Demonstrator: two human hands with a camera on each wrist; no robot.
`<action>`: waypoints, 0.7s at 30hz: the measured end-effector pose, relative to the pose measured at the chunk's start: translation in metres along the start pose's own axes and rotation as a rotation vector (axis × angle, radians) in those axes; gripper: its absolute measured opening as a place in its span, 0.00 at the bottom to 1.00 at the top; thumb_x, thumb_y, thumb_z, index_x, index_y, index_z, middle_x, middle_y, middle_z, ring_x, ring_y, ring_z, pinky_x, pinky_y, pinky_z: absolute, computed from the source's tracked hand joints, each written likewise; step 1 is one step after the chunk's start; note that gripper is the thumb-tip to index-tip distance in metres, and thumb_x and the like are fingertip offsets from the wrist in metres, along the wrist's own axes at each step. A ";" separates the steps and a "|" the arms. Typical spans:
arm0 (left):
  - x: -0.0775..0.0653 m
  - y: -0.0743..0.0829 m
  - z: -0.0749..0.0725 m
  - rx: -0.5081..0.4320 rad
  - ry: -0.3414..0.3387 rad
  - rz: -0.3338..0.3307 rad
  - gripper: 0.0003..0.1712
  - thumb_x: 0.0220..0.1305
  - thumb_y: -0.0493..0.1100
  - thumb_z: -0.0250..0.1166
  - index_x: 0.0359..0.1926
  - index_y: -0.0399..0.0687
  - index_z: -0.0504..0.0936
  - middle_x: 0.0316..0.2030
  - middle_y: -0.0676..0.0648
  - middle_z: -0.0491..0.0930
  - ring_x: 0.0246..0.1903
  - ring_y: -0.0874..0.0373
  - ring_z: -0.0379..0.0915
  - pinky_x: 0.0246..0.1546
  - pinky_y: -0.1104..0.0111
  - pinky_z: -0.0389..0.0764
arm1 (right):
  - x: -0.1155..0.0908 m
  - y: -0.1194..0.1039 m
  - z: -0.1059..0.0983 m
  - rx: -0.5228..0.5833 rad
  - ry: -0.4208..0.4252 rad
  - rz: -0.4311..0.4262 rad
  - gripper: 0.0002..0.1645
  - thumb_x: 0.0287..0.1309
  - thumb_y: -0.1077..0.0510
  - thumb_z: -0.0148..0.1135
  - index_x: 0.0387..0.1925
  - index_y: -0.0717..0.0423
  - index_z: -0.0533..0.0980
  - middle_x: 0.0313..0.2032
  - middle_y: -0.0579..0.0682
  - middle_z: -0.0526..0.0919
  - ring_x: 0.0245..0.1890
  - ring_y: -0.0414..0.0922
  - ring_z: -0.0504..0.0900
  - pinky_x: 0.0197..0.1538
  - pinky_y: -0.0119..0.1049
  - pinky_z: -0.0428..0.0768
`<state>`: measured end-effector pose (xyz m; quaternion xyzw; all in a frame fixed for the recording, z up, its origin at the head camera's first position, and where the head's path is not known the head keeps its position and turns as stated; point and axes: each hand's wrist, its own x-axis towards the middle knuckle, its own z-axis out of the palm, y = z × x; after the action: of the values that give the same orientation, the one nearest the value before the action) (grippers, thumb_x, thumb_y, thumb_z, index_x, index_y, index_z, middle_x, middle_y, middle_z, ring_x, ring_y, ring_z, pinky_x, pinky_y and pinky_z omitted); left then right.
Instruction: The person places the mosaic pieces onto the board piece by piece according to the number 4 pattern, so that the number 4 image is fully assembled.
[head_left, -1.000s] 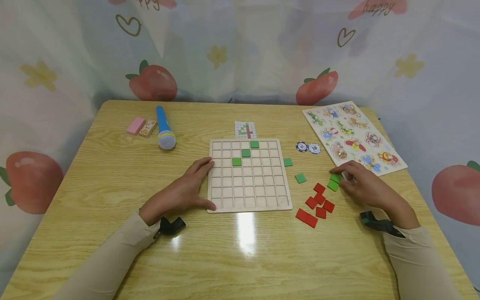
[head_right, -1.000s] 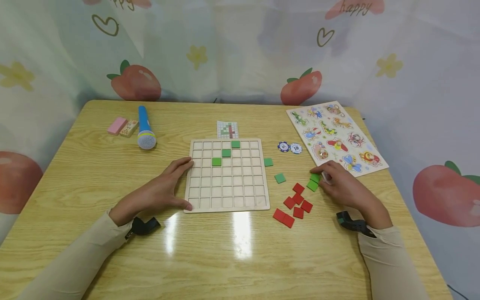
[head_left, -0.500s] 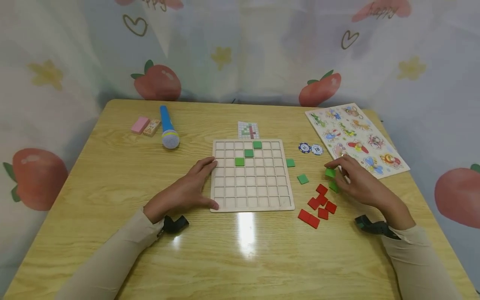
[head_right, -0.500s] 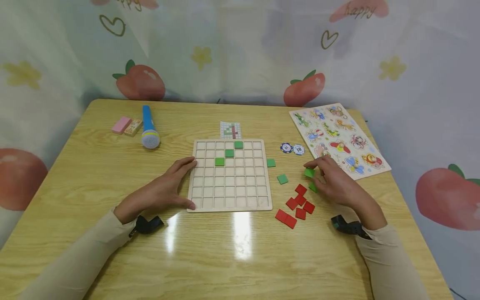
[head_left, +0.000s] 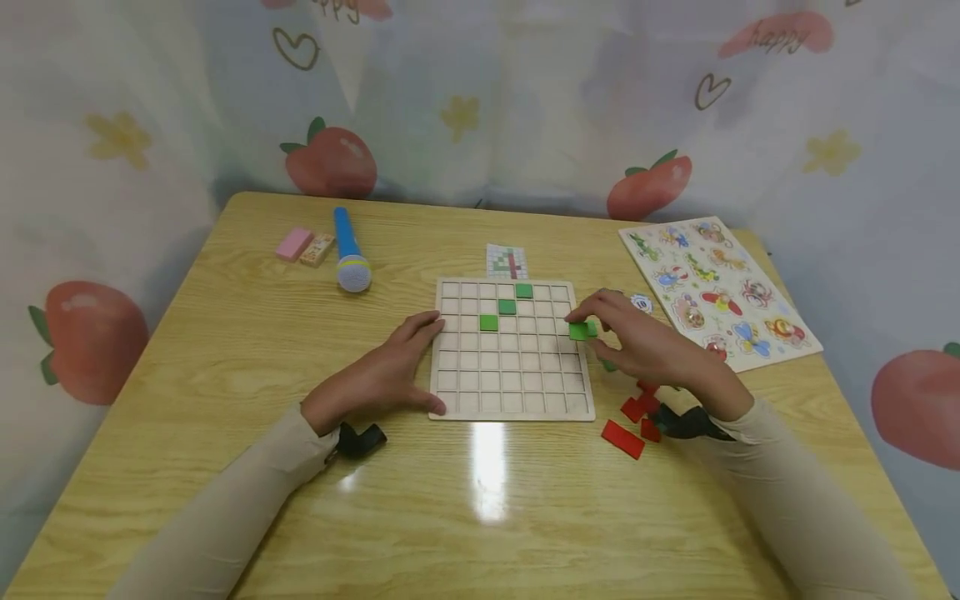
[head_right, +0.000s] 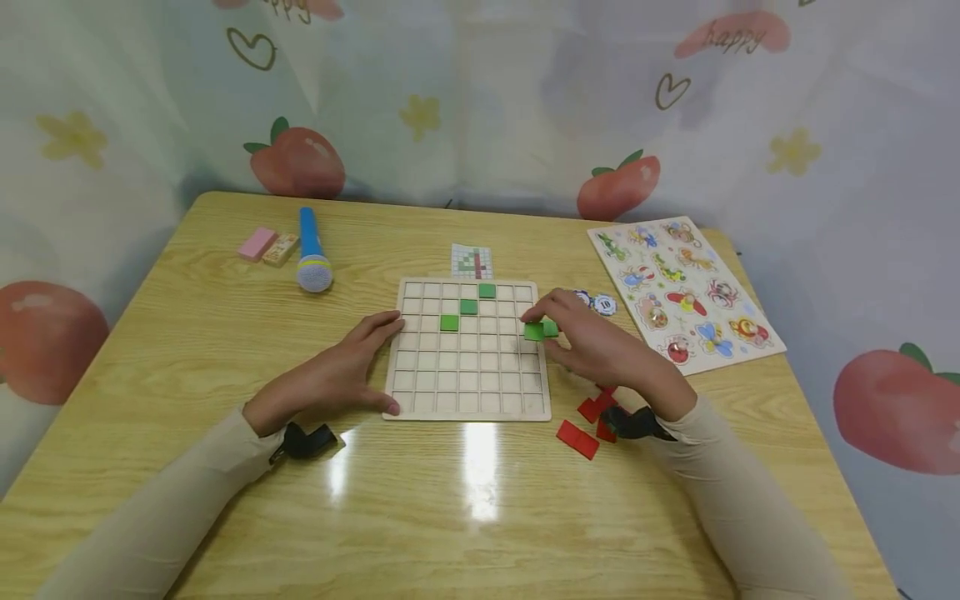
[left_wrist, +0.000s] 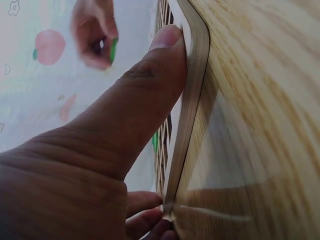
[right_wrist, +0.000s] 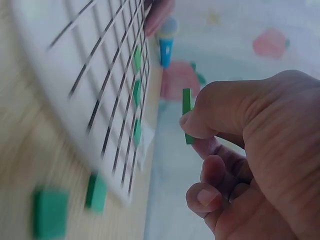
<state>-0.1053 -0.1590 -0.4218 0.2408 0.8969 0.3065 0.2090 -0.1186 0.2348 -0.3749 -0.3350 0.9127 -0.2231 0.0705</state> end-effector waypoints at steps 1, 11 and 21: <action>0.000 0.000 0.000 0.000 0.000 0.000 0.76 0.51 0.61 0.85 0.87 0.47 0.45 0.87 0.48 0.38 0.86 0.45 0.43 0.77 0.48 0.69 | 0.007 -0.005 0.000 0.009 -0.019 -0.005 0.23 0.69 0.68 0.67 0.62 0.57 0.77 0.60 0.52 0.77 0.60 0.50 0.76 0.60 0.49 0.82; 0.000 -0.003 -0.001 0.006 -0.004 -0.006 0.76 0.51 0.62 0.85 0.87 0.47 0.45 0.87 0.47 0.39 0.86 0.45 0.44 0.77 0.49 0.69 | 0.079 -0.039 0.023 0.034 -0.168 -0.106 0.21 0.73 0.64 0.64 0.64 0.57 0.77 0.62 0.55 0.78 0.63 0.51 0.77 0.64 0.50 0.81; 0.002 -0.004 -0.004 0.014 -0.013 0.017 0.76 0.51 0.63 0.84 0.87 0.45 0.46 0.87 0.47 0.40 0.85 0.46 0.45 0.77 0.51 0.70 | 0.115 -0.048 0.054 0.022 -0.220 -0.137 0.20 0.73 0.64 0.58 0.63 0.57 0.79 0.60 0.55 0.80 0.62 0.51 0.77 0.65 0.48 0.80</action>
<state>-0.1102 -0.1621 -0.4219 0.2520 0.8956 0.3004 0.2104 -0.1640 0.1084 -0.3984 -0.4181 0.8720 -0.1993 0.1586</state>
